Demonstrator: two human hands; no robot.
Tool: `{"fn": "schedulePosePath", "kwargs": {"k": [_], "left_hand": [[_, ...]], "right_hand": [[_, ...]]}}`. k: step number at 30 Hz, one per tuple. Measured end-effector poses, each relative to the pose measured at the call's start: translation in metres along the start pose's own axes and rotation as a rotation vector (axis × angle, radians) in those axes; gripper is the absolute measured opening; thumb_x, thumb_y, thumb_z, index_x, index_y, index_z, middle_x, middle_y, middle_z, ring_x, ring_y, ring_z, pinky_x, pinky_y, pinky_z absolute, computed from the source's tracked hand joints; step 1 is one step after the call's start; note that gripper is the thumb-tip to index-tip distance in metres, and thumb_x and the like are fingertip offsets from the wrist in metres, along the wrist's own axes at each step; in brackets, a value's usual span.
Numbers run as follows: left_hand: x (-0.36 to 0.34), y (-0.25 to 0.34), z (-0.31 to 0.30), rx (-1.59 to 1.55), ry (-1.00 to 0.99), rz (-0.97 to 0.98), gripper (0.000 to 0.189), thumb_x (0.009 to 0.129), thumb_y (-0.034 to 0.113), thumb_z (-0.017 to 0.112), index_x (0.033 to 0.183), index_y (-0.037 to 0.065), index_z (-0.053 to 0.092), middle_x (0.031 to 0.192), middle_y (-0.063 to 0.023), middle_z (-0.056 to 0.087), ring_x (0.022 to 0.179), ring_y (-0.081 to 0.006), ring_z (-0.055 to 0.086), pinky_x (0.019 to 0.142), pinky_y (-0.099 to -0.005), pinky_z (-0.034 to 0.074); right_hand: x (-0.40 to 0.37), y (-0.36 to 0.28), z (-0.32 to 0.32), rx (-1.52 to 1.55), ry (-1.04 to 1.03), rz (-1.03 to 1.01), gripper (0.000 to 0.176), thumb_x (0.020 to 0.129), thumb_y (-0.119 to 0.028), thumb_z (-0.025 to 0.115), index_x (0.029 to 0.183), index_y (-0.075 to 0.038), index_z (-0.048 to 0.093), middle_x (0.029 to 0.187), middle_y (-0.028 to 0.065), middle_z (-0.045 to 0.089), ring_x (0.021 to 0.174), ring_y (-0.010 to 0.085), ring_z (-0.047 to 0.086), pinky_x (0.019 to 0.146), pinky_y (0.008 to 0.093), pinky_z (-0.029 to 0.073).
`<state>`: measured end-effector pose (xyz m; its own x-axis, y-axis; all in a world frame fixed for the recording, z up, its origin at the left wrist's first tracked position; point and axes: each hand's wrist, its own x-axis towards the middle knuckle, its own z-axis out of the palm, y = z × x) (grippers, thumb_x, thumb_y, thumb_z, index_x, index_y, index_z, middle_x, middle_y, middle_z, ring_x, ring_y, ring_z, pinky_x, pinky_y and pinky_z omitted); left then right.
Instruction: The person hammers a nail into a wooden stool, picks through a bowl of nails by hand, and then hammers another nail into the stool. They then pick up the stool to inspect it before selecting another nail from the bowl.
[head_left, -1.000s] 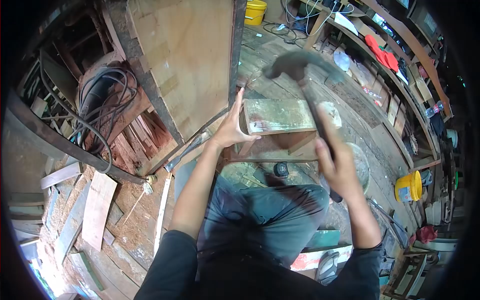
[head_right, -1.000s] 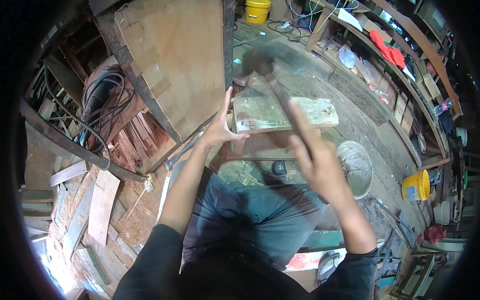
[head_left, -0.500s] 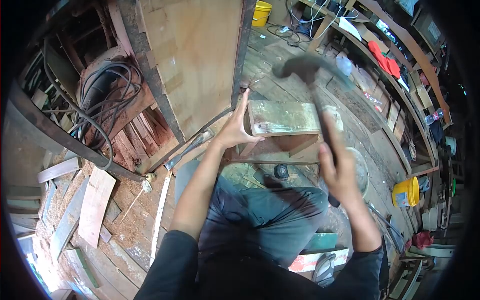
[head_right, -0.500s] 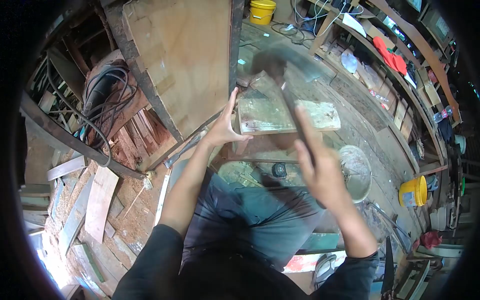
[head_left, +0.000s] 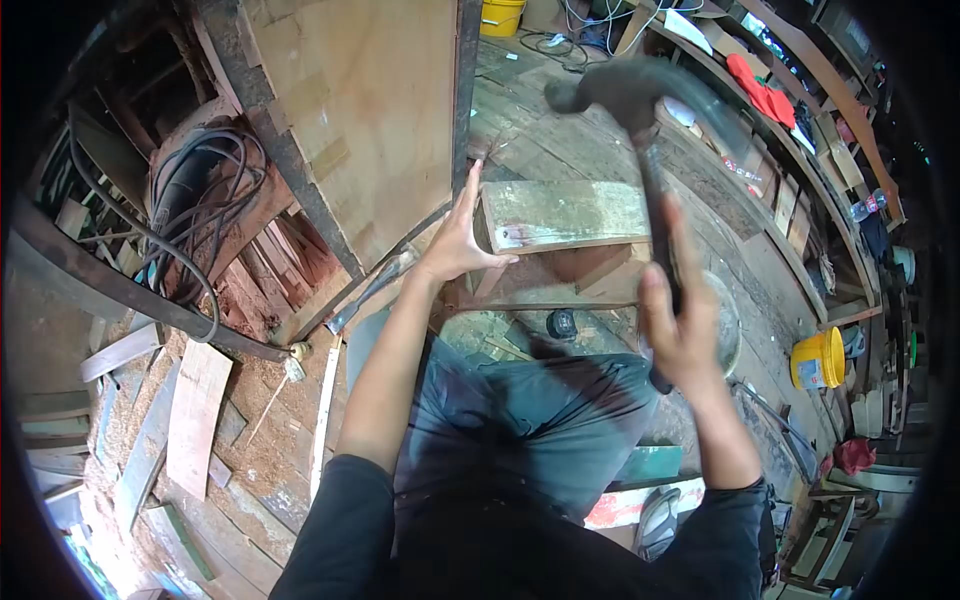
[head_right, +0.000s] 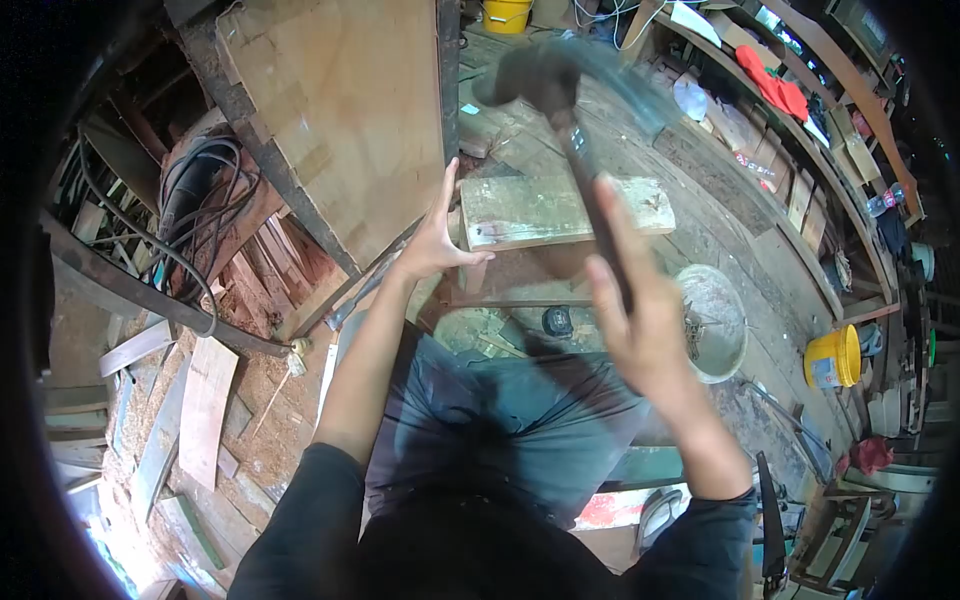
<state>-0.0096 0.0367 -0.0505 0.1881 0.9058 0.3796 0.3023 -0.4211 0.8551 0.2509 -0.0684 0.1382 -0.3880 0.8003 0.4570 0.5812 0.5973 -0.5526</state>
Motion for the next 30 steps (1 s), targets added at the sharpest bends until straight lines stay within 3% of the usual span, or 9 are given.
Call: {"fn": "schedulePosePath", "kwargs": {"k": [3, 4, 8, 10, 11, 13, 15, 22, 30], "left_hand": [[0.001, 0.004, -0.002, 0.013, -0.005, -0.026, 0.149, 0.056, 0.025, 0.098, 0.164, 0.01, -0.004, 0.17, -0.0165, 0.01, 0.156, -0.0311, 0.014, 0.127, -0.0446, 0.018], [0.001, 0.005, -0.002, 0.024, -0.013, -0.059, 0.149, 0.056, 0.025, 0.098, 0.164, 0.011, -0.004, 0.17, -0.0164, 0.01, 0.156, -0.0311, 0.014, 0.127, -0.0454, 0.018], [0.002, 0.0, -0.003, 0.047, -0.025, -0.064, 0.155, 0.053, 0.04, 0.098, 0.164, 0.015, -0.008, 0.17, -0.0154, 0.011, 0.156, -0.0348, 0.016, 0.126, -0.05, 0.019], [0.001, -0.001, -0.002, 0.055, -0.019, -0.064, 0.155, 0.053, 0.039, 0.099, 0.164, 0.014, -0.007, 0.17, -0.0159, 0.011, 0.156, -0.0345, 0.017, 0.126, -0.0485, 0.02], [0.002, -0.001, -0.002, 0.062, -0.015, -0.054, 0.155, 0.053, 0.038, 0.099, 0.163, 0.012, -0.006, 0.17, -0.0163, 0.011, 0.156, -0.0343, 0.018, 0.126, -0.0469, 0.021], [0.002, 0.002, -0.003, 0.053, -0.017, -0.051, 0.154, 0.053, 0.036, 0.099, 0.163, 0.012, -0.006, 0.17, -0.0168, 0.011, 0.155, -0.0338, 0.019, 0.126, -0.0458, 0.021], [0.001, 0.005, -0.002, 0.039, -0.023, -0.044, 0.154, 0.053, 0.035, 0.099, 0.163, 0.011, -0.005, 0.17, -0.0174, 0.011, 0.155, -0.0334, 0.02, 0.126, -0.0447, 0.022], [0.002, 0.011, -0.002, -0.081, -0.023, -0.122, 0.15, 0.055, 0.026, 0.099, 0.164, 0.011, -0.004, 0.169, -0.0181, 0.011, 0.155, -0.0317, 0.02, 0.126, -0.0429, 0.021], [0.008, 0.022, -0.007, 0.224, -0.042, -0.007, 0.155, 0.053, 0.036, 0.099, 0.163, 0.008, -0.007, 0.169, -0.0212, 0.005, 0.156, -0.0332, 0.013, 0.127, -0.0434, 0.015]], "right_hand": [[-0.031, 0.025, 0.038, 0.011, -0.218, 0.073, 0.062, 0.098, -0.004, 0.059, 0.156, -0.008, 0.038, 0.147, 0.0241, 0.051, 0.128, 0.0444, 0.055, 0.102, 0.0453, 0.048], [-0.041, 0.044, 0.053, 0.029, -0.249, -0.026, 0.063, 0.098, -0.003, 0.06, 0.156, -0.009, 0.038, 0.142, 0.026, 0.055, 0.119, 0.0481, 0.058, 0.096, 0.0458, 0.051], [-0.085, 0.05, 0.076, 0.11, -0.173, 0.13, 0.061, 0.098, -0.004, 0.059, 0.155, -0.008, 0.038, 0.137, 0.0287, 0.058, 0.114, 0.0491, 0.062, 0.093, 0.0445, 0.052], [-0.108, 0.049, 0.088, 0.02, 0.159, 0.154, 0.048, 0.1, -0.006, 0.06, 0.147, -0.005, 0.048, 0.108, 0.0237, 0.071, 0.085, 0.0375, 0.072, 0.075, 0.0371, 0.054], [-0.125, 0.051, 0.093, 0.027, 0.164, 0.162, 0.048, 0.1, -0.006, 0.06, 0.147, -0.005, 0.048, 0.108, 0.0237, 0.071, 0.085, 0.0375, 0.072, 0.075, 0.0371, 0.054], [-0.161, 0.052, 0.097, 0.48, -0.052, 0.708, 0.023, 0.103, -0.012, 0.058, 0.125, -0.002, 0.057, 0.073, 0.0091, 0.063, 0.055, 0.0174, 0.063, 0.053, 0.0284, 0.047], [-0.181, 0.04, 0.11, 0.791, 0.065, 0.894, 0.012, 0.106, -0.017, 0.057, 0.106, -0.004, 0.057, 0.058, -0.0025, 0.048, 0.041, 0.0055, 0.046, 0.038, 0.024, 0.034], [-0.253, 0.085, 0.153, 1.12, 0.058, 1.145, 0.018, 0.105, -0.02, 0.057, 0.101, -0.003, 0.051, 0.056, 0.0031, 0.046, 0.038, 0.0133, 0.048, 0.034, 0.0301, 0.04], [-0.252, 0.086, 0.166, 0.913, -0.119, 1.028, 0.01, 0.101, -0.009, 0.056, 0.099, 0.001, 0.056, 0.063, 0.0046, 0.054, 0.042, 0.0141, 0.054, 0.039, 0.0311, 0.043]]}}
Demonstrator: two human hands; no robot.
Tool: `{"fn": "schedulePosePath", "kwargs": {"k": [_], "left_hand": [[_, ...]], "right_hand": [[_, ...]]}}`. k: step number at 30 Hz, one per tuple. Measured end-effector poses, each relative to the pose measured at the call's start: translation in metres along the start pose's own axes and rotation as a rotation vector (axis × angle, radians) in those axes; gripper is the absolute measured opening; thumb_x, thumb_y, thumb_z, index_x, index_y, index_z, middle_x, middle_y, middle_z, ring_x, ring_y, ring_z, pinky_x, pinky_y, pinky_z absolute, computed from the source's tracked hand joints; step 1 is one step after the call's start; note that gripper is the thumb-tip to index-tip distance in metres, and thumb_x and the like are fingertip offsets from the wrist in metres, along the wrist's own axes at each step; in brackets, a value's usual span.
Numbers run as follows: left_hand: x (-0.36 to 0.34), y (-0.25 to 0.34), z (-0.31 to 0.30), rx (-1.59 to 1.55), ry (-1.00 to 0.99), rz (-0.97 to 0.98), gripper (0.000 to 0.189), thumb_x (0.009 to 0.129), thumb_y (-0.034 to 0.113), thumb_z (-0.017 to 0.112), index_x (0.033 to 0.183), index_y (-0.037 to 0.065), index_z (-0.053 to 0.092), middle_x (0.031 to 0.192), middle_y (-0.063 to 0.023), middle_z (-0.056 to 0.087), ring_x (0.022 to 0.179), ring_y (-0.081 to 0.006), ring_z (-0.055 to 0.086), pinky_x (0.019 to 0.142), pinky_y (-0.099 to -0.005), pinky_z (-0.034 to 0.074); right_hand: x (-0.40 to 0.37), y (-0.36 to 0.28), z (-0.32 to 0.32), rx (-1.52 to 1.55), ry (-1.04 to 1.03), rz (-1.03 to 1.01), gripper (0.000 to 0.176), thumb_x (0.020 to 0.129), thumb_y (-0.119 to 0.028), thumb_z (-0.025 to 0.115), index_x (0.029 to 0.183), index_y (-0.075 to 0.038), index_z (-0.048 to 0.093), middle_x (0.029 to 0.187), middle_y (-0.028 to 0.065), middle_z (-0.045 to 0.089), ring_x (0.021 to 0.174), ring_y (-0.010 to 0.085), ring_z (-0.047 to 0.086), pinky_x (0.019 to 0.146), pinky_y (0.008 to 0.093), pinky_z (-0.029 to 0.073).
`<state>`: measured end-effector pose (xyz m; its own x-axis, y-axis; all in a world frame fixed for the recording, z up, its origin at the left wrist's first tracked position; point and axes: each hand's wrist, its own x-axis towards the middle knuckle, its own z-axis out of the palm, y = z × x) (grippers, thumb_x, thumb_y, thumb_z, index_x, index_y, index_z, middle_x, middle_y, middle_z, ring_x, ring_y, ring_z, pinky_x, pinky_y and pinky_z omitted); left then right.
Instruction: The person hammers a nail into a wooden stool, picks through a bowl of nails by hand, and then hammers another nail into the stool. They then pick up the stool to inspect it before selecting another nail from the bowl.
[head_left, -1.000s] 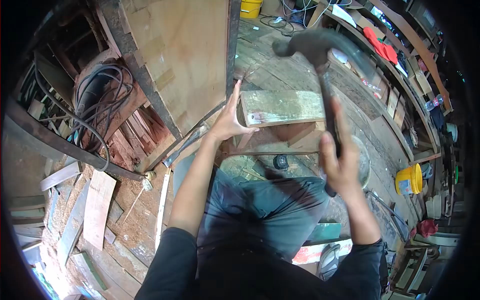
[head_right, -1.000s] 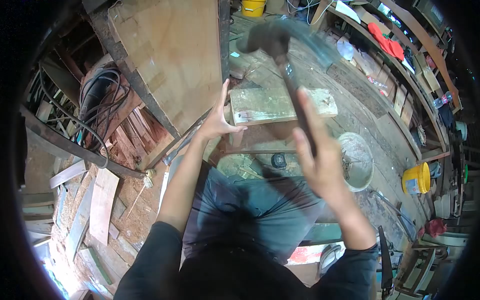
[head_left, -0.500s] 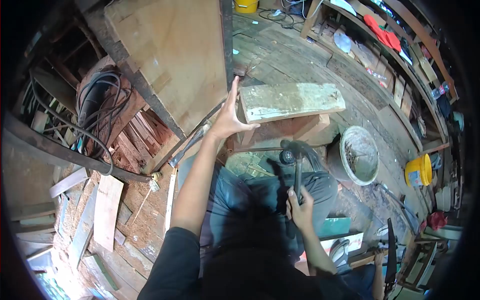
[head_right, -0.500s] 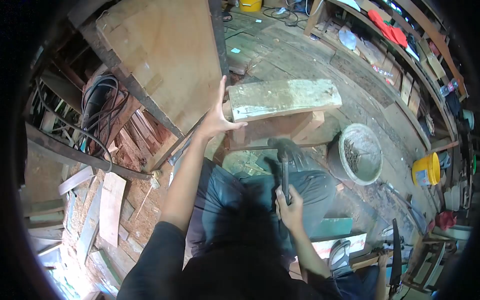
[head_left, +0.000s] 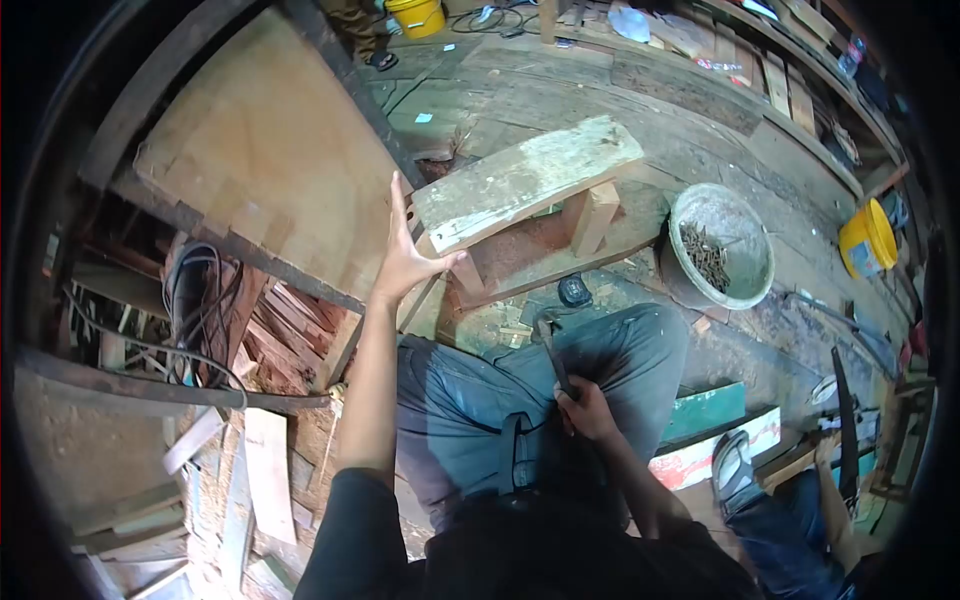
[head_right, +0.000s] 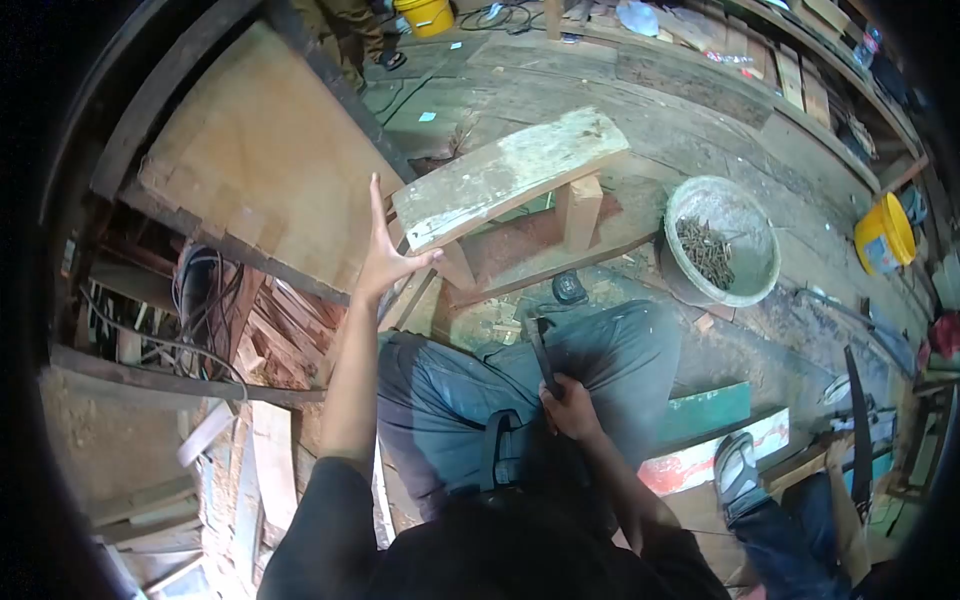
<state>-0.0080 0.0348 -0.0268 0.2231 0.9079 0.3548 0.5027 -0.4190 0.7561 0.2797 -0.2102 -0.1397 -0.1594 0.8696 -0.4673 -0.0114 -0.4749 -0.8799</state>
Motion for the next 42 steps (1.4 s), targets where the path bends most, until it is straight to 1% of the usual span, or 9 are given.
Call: {"fn": "schedulePosePath", "kwargs": {"k": [21, 24, 29, 30, 33, 35, 36, 39, 42], "left_hand": [[0.01, 0.006, -0.008, -0.052, -0.039, -0.051, 0.153, 0.051, 0.033, 0.1, 0.164, 0.008, 0.0, 0.169, -0.0177, 0.01, 0.154, -0.0319, 0.02, 0.125, -0.0447, 0.019], [0.008, 0.001, -0.007, 0.024, -0.039, 0.031, 0.148, 0.056, 0.027, 0.099, 0.164, 0.012, -0.001, 0.166, -0.0206, 0.016, 0.143, -0.0347, 0.039, 0.121, -0.0463, 0.031], [0.001, -0.005, -0.002, -0.16, -0.078, -0.046, 0.153, 0.058, 0.018, 0.097, 0.163, 0.022, -0.014, 0.157, -0.0257, 0.031, 0.141, -0.0376, 0.04, 0.12, -0.046, 0.033], [0.003, -0.007, -0.002, -0.148, -0.074, -0.086, 0.159, 0.051, 0.024, 0.101, 0.163, 0.016, -0.012, 0.169, -0.0171, 0.005, 0.147, -0.0386, 0.031, 0.123, -0.0468, 0.027], [-0.001, -0.007, 0.0, -0.267, -0.063, -0.139, 0.159, 0.051, 0.022, 0.1, 0.163, 0.017, -0.013, 0.167, -0.0206, 0.008, 0.147, -0.0387, 0.032, 0.124, -0.0474, 0.027], [-0.004, 0.003, -0.001, -0.339, -0.054, -0.157, 0.157, 0.052, 0.022, 0.099, 0.163, 0.018, -0.012, 0.162, -0.0244, 0.022, 0.146, -0.037, 0.034, 0.124, -0.0471, 0.027], [-0.001, -0.005, 0.001, -0.313, -0.05, -0.11, 0.156, 0.052, 0.022, 0.099, 0.163, 0.017, -0.01, 0.16, -0.0247, 0.026, 0.146, -0.0365, 0.035, 0.124, -0.0471, 0.027], [-0.009, 0.001, -0.009, -0.4, 0.01, -0.167, 0.155, 0.05, 0.025, 0.1, 0.164, 0.012, -0.005, 0.159, -0.0248, 0.028, 0.147, -0.0348, 0.035, 0.125, -0.0446, 0.025], [-0.008, -0.009, -0.009, -0.367, 0.003, -0.08, 0.152, 0.054, 0.022, 0.099, 0.164, 0.015, -0.006, 0.161, -0.0242, 0.027, 0.148, -0.0357, 0.033, 0.124, -0.0467, 0.027]], "right_hand": [[0.0, -0.004, 0.002, 0.091, -0.011, 0.084, 0.013, 0.101, -0.008, 0.057, 0.108, 0.002, 0.054, 0.064, 0.0013, 0.05, 0.043, 0.0102, 0.049, 0.04, 0.0298, 0.043], [0.0, -0.005, 0.003, 0.092, 0.017, 0.054, 0.015, 0.1, -0.011, 0.059, 0.106, 0.003, 0.057, 0.065, 0.0049, 0.054, 0.042, 0.0133, 0.052, 0.04, 0.0324, 0.044], [0.008, 0.005, -0.003, 0.055, -0.049, 0.133, 0.033, 0.101, -0.011, 0.06, 0.126, 0.008, 0.054, 0.071, 0.0076, 0.058, 0.049, 0.0147, 0.058, 0.045, 0.0326, 0.049], [0.009, 0.005, -0.008, 0.044, -0.057, 0.126, 0.033, 0.101, -0.011, 0.06, 0.126, 0.008, 0.054, 0.071, 0.0076, 0.058, 0.049, 0.0147, 0.058, 0.045, 0.0326, 0.049], [0.015, 0.007, -0.013, 0.022, -0.209, 0.078, 0.032, 0.101, -0.019, 0.06, 0.121, 0.005, 0.056, 0.078, 0.0132, 0.063, 0.058, 0.02, 0.064, 0.055, 0.036, 0.053], [0.024, 0.019, -0.009, -0.737, 0.034, -0.326, 0.05, 0.098, -0.029, 0.064, 0.133, 0.006, 0.054, 0.084, 0.0219, 0.067, 0.078, 0.0305, 0.07, 0.074, 0.0404, 0.056], [0.021, -0.039, -0.007, -0.936, -0.134, -0.072, 0.066, 0.095, -0.041, 0.066, 0.14, 0.004, 0.051, 0.095, 0.0282, 0.068, 0.103, 0.036, 0.069, 0.09, 0.039, 0.054], [0.07, -0.089, 0.007, -1.202, 0.065, -0.543, 0.067, 0.09, -0.035, 0.074, 0.141, 0.003, 0.051, 0.102, 0.0248, 0.068, 0.105, 0.0307, 0.069, 0.091, 0.0366, 0.053], [0.141, -0.128, 0.048, -0.702, -0.01, -0.673, 0.065, 0.085, -0.026, 0.082, 0.135, 0.003, 0.054, 0.105, 0.0203, 0.068, 0.102, 0.0272, 0.069, 0.091, 0.0356, 0.053]]}}
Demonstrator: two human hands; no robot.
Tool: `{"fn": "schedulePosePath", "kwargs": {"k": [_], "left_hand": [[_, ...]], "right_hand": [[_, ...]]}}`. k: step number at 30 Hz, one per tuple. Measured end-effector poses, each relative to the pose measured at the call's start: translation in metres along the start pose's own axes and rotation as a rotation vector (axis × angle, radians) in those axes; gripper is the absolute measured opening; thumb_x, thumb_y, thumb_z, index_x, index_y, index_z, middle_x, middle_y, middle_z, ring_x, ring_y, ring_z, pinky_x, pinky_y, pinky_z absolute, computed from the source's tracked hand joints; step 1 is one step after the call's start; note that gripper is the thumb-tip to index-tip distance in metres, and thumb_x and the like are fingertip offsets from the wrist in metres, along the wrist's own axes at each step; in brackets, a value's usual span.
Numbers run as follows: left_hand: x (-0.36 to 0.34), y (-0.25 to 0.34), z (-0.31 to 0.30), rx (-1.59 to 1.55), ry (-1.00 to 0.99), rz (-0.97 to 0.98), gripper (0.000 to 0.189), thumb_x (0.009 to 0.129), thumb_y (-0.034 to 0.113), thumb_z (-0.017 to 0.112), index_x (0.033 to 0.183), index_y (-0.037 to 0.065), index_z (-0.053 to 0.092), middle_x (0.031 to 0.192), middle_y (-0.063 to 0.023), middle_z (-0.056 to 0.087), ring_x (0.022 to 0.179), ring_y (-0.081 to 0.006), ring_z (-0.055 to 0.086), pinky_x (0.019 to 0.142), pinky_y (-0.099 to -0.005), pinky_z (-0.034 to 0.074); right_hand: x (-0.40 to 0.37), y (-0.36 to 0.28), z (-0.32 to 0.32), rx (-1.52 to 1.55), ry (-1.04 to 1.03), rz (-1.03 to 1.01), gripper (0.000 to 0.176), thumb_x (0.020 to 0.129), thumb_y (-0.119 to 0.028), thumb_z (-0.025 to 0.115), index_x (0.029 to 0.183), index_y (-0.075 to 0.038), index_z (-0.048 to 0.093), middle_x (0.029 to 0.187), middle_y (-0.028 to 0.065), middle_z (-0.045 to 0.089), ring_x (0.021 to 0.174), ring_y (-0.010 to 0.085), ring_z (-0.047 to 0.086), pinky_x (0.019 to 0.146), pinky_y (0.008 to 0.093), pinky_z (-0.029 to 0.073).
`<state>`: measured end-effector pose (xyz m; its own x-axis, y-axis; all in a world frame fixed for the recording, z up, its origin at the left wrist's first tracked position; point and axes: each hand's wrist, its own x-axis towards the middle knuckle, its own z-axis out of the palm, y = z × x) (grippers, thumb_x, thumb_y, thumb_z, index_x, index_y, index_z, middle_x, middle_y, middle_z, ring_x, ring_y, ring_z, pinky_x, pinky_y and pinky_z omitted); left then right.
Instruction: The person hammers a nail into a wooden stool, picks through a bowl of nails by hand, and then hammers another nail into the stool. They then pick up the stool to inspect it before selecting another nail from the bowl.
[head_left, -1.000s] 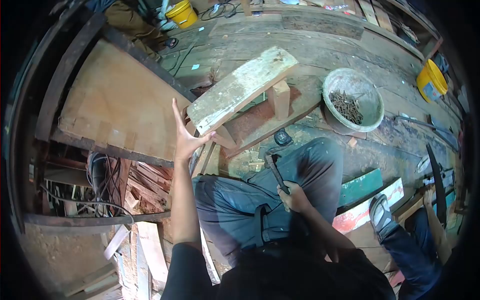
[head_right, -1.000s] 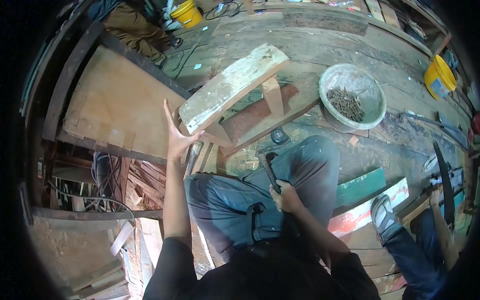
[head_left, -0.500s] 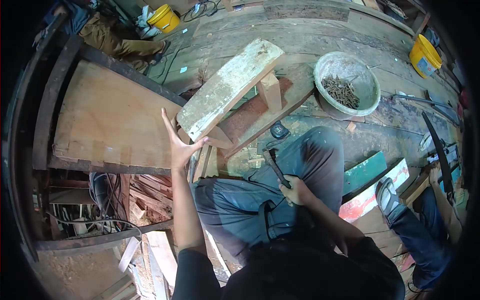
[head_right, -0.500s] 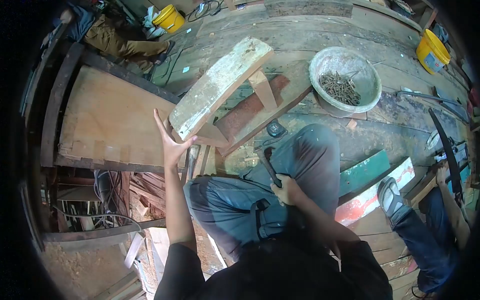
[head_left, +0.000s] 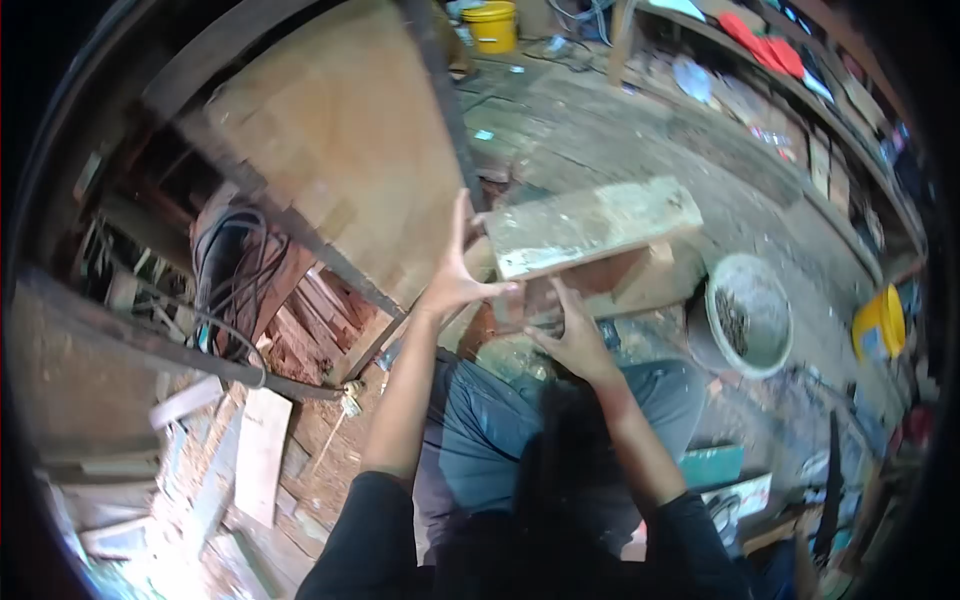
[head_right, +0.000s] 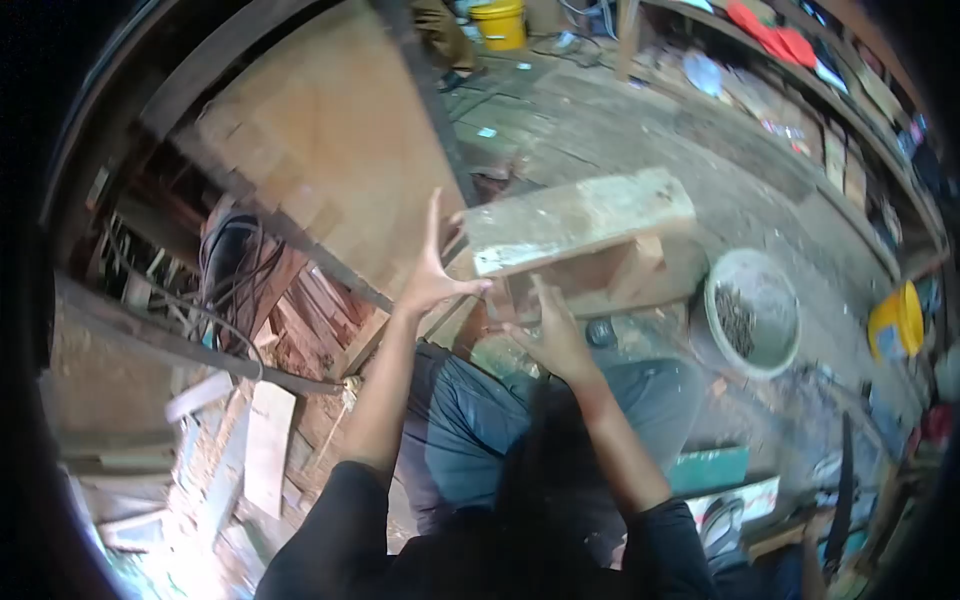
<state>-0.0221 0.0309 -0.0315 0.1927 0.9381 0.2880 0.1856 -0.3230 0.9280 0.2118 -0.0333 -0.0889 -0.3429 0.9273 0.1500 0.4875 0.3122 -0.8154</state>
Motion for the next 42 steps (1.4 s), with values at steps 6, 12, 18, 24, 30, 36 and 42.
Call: {"fn": "schedulePosePath", "kwargs": {"k": [6, 12, 18, 24, 30, 36, 42], "left_hand": [[0.002, 0.009, -0.006, 0.076, 0.004, 0.121, 0.147, 0.055, 0.03, 0.098, 0.164, 0.008, 0.002, 0.17, -0.0165, 0.013, 0.149, -0.0335, 0.033, 0.124, -0.0455, 0.027], [0.005, 0.002, -0.009, 0.138, -0.07, 0.103, 0.147, 0.055, 0.031, 0.098, 0.164, 0.008, 0.001, 0.169, -0.0188, 0.014, 0.149, -0.0341, 0.033, 0.124, -0.0434, 0.027], [0.005, -0.002, -0.006, 0.172, -0.041, 0.124, 0.146, 0.055, 0.032, 0.098, 0.164, 0.008, 0.004, 0.168, -0.0203, 0.019, 0.149, -0.035, 0.034, 0.123, -0.0437, 0.029], [0.007, 0.001, -0.009, 0.242, -0.063, 0.131, 0.146, 0.055, 0.033, 0.096, 0.164, 0.008, 0.003, 0.165, -0.0227, 0.023, 0.152, -0.0354, 0.029, 0.125, -0.0407, 0.026], [0.009, 0.003, -0.01, 0.273, -0.069, 0.133, 0.143, 0.054, 0.034, 0.098, 0.164, 0.009, 0.009, 0.166, -0.0204, 0.026, 0.15, -0.0343, 0.032, 0.124, -0.0433, 0.028], [0.009, -0.001, -0.006, 0.186, -0.066, 0.078, 0.146, 0.053, 0.034, 0.097, 0.164, 0.007, 0.006, 0.165, -0.0229, 0.024, 0.152, -0.0357, 0.027, 0.125, -0.0417, 0.024], [0.005, 0.0, -0.004, 0.101, -0.064, 0.035, 0.145, 0.053, 0.032, 0.096, 0.164, 0.008, 0.006, 0.166, -0.0219, 0.022, 0.152, -0.0359, 0.027, 0.126, -0.0425, 0.024]], "right_hand": [[0.064, 0.017, 0.06, 0.219, 0.24, -0.041, 0.051, 0.079, -0.027, 0.086, 0.113, 0.005, 0.067, 0.093, 0.018, 0.071, 0.089, 0.028, 0.069, 0.081, 0.0416, 0.054], [0.065, -0.005, 0.059, 0.177, 0.211, 0.16, 0.029, 0.086, -0.018, 0.076, 0.075, 0.008, 0.07, 0.052, 0.0096, 0.056, 0.055, 0.0091, 0.054, 0.052, 0.0349, 0.045], [0.067, 0.011, 0.055, 0.086, 0.139, 0.109, 0.031, 0.086, -0.018, 0.075, 0.078, 0.01, 0.065, 0.053, 0.0076, 0.047, 0.06, 0.0062, 0.046, 0.05, 0.0366, 0.041], [0.066, 0.001, 0.049, 0.205, 0.094, 0.102, 0.032, 0.087, -0.019, 0.075, 0.077, 0.01, 0.064, 0.059, 0.0054, 0.056, 0.063, 0.0078, 0.051, 0.057, 0.0351, 0.046], [0.068, 0.007, 0.048, 0.212, 0.052, 0.096, 0.023, 0.089, -0.015, 0.073, 0.082, 0.006, 0.069, 0.064, 0.0021, 0.063, 0.065, 0.007, 0.054, 0.058, 0.032, 0.046], [0.071, 0.039, 0.062, 0.136, 0.031, 0.153, 0.019, 0.089, -0.013, 0.072, 0.083, 0.005, 0.07, 0.071, 0.0011, 0.065, 0.071, 0.0066, 0.054, 0.062, 0.0327, 0.047], [0.071, 0.024, 0.072, 0.263, 0.185, 0.049, 0.024, 0.089, -0.016, 0.069, 0.079, 0.005, 0.067, 0.056, 0.0098, 0.054, 0.057, 0.0094, 0.047, 0.053, 0.0369, 0.043]]}}
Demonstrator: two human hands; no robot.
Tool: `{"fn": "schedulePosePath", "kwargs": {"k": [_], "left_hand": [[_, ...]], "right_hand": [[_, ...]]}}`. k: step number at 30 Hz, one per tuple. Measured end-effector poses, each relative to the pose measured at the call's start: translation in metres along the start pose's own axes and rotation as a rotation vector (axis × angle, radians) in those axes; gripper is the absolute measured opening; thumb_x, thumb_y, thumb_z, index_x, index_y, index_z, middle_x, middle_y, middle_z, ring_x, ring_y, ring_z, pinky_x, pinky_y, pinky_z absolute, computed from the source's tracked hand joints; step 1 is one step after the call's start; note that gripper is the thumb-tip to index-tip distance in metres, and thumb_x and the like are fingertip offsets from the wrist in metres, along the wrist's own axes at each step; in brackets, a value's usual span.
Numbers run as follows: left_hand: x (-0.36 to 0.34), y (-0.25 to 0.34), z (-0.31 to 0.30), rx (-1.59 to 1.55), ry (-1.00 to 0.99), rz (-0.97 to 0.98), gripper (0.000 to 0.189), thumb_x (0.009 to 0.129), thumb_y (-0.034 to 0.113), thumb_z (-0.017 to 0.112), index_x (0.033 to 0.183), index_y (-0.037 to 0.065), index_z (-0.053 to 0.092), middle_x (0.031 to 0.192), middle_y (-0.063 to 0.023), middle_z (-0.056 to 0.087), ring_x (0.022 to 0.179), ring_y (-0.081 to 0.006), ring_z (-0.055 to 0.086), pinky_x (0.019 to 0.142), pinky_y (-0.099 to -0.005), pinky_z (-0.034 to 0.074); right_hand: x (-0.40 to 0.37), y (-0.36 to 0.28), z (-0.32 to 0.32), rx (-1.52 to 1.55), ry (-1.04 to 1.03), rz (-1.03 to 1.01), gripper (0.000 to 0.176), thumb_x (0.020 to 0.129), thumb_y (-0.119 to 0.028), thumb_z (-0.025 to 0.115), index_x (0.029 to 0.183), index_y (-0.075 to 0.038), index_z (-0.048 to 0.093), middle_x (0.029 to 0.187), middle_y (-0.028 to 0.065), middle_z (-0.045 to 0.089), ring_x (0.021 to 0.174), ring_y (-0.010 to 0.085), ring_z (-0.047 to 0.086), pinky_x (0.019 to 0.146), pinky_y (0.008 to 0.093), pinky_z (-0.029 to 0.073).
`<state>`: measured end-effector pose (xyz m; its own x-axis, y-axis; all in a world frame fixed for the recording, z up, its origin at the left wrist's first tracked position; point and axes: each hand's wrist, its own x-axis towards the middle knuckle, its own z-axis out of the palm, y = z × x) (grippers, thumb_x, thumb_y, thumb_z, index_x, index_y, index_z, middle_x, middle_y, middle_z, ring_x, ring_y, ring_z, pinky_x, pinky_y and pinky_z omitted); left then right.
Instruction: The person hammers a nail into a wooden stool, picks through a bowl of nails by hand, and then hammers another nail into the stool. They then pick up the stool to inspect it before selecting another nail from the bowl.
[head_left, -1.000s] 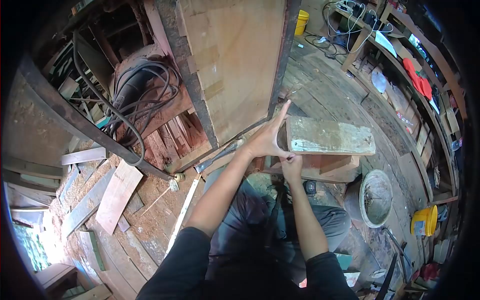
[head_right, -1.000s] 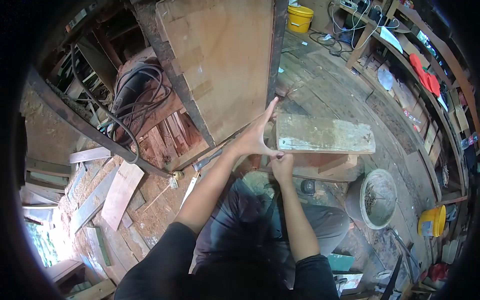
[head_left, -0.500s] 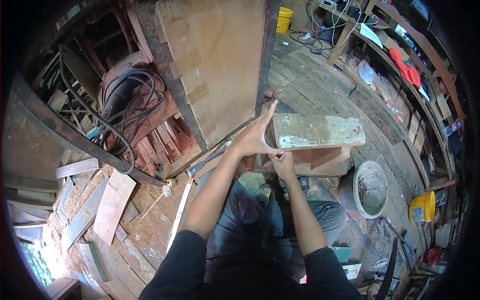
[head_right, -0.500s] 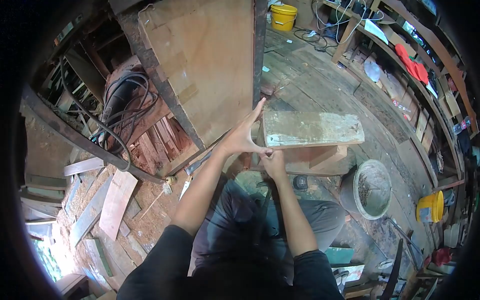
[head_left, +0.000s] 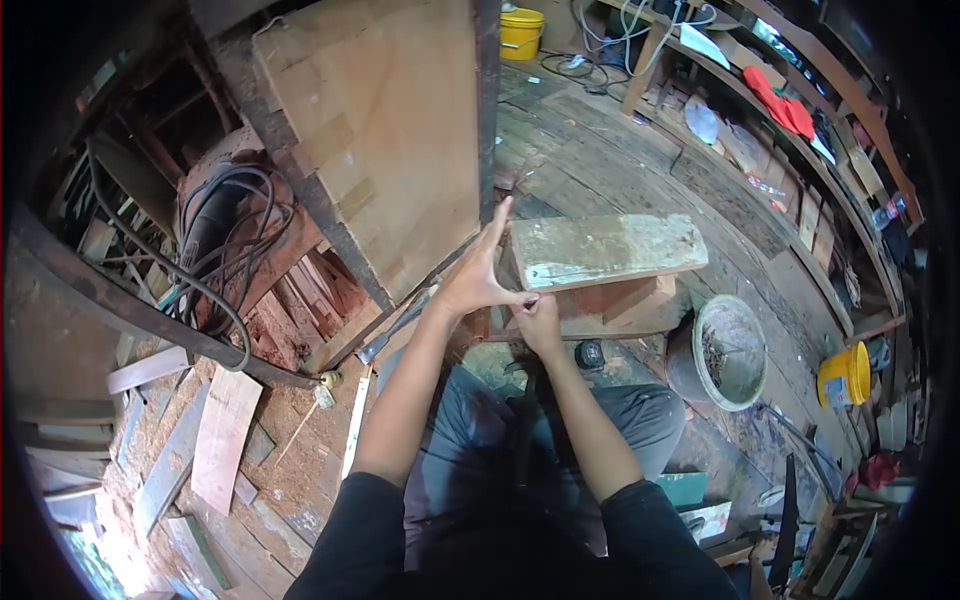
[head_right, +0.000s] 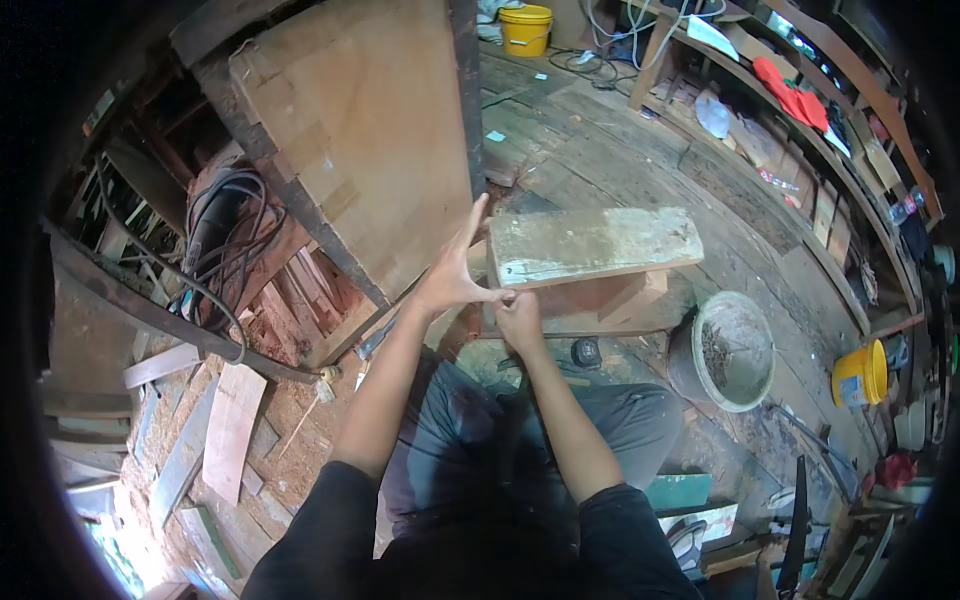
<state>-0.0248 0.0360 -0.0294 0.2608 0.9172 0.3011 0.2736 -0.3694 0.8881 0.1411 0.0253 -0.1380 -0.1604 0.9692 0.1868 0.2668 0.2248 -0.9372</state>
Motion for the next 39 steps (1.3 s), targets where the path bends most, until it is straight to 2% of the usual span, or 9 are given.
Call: {"fn": "schedulePosePath", "kwargs": {"k": [5, 6, 7, 10, 13, 14, 19, 31, 39], "left_hand": [[-0.004, -0.008, 0.01, 0.102, 0.022, 0.033, 0.142, 0.056, 0.033, 0.096, 0.164, 0.008, 0.006, 0.167, -0.0196, 0.021, 0.153, -0.0361, 0.026, 0.125, -0.0434, 0.025], [-0.006, -0.008, 0.013, 0.134, 0.044, 0.054, 0.143, 0.057, 0.034, 0.096, 0.164, 0.008, 0.006, 0.168, -0.0189, 0.019, 0.153, -0.0364, 0.024, 0.125, -0.0441, 0.024], [-0.008, -0.008, 0.016, 0.167, 0.063, 0.074, 0.143, 0.057, 0.035, 0.096, 0.164, 0.007, 0.005, 0.168, -0.0182, 0.018, 0.154, -0.0368, 0.022, 0.125, -0.0448, 0.024], [-0.006, -0.011, 0.024, 0.112, 0.121, 0.077, 0.146, 0.055, 0.035, 0.098, 0.163, 0.005, 0.004, 0.168, -0.0188, 0.016, 0.154, -0.0353, 0.021, 0.125, -0.0447, 0.022], [-0.006, -0.004, 0.027, 0.041, 0.128, 0.02, 0.148, 0.054, 0.032, 0.099, 0.163, 0.003, 0.003, 0.168, -0.0211, 0.016, 0.154, -0.0327, 0.022, 0.125, -0.0437, 0.021], [-0.005, -0.002, 0.025, 0.068, 0.133, 0.016, 0.148, 0.054, 0.032, 0.099, 0.163, 0.003, 0.003, 0.168, -0.0215, 0.016, 0.154, -0.0328, 0.022, 0.125, -0.0436, 0.021], [0.004, 0.005, 0.018, 0.025, 0.086, -0.028, 0.144, 0.053, 0.028, 0.099, 0.163, 0.006, 0.008, 0.167, -0.021, 0.021, 0.153, -0.0312, 0.024, 0.125, -0.0422, 0.021], [0.03, 0.011, -0.007, -0.049, -0.076, -0.044, 0.141, 0.054, 0.013, 0.096, 0.164, 0.009, 0.008, 0.153, -0.0232, 0.039, 0.138, -0.0313, 0.045, 0.119, -0.0417, 0.034], [0.027, 0.008, -0.003, -0.051, -0.057, -0.088, 0.141, 0.059, 0.012, 0.093, 0.165, 0.013, -0.001, 0.149, -0.0217, 0.042, 0.136, -0.033, 0.045, 0.117, -0.0417, 0.035]], "right_hand": [[-0.005, -0.012, -0.007, -0.1, -0.019, -0.02, 0.019, 0.087, -0.011, 0.068, 0.091, 0.008, 0.067, 0.065, 0.0171, 0.064, 0.064, 0.0255, 0.068, 0.063, 0.0423, 0.052], [-0.01, -0.01, -0.012, -0.111, -0.047, 0.061, 0.046, 0.086, -0.014, 0.073, 0.123, 0.01, 0.059, 0.091, 0.0236, 0.069, 0.092, 0.0367, 0.071, 0.081, 0.0452, 0.055], [-0.018, -0.004, -0.016, -0.104, -0.031, 0.063, 0.046, 0.086, -0.014, 0.073, 0.123, 0.01, 0.059, 0.091, 0.0236, 0.069, 0.092, 0.0367, 0.071, 0.081, 0.0452, 0.055], [-0.039, 0.003, -0.036, -0.111, 0.024, -0.046, 0.095, 0.085, -0.025, 0.081, 0.157, 0.002, 0.025, 0.147, 0.027, 0.043, 0.133, 0.0426, 0.049, 0.11, 0.0436, 0.041], [-0.051, 0.001, -0.063, -0.149, 0.07, -0.119, 0.086, 0.088, -0.014, 0.079, 0.156, 0.001, 0.029, 0.145, 0.0229, 0.045, 0.134, 0.0298, 0.05, 0.108, 0.0392, 0.045], [-0.056, -0.001, -0.068, 0.103, 0.141, -0.015, 0.072, 0.091, -0.01, 0.074, 0.152, 0.001, 0.038, 0.138, 0.0198, 0.052, 0.126, 0.0244, 0.056, 0.103, 0.0352, 0.049], [-0.069, -0.017, -0.139, 0.202, 0.52, -0.008, 0.044, 0.095, -0.001, 0.061, 0.138, 0.001, 0.053, 0.113, 0.0081, 0.065, 0.098, 0.0129, 0.063, 0.088, 0.0263, 0.052], [-0.196, 0.03, -0.33, 0.017, 1.155, -0.026, 0.027, 0.102, -0.005, 0.057, 0.128, 0.001, 0.06, 0.104, 0.004, 0.063, 0.095, 0.0102, 0.059, 0.082, 0.0257, 0.051], [-0.24, 0.053, -0.355, -0.087, 1.325, 0.182, 0.027, 0.102, -0.004, 0.056, 0.129, -0.001, 0.06, 0.102, 0.0041, 0.063, 0.093, 0.011, 0.061, 0.076, 0.0267, 0.053]]}}
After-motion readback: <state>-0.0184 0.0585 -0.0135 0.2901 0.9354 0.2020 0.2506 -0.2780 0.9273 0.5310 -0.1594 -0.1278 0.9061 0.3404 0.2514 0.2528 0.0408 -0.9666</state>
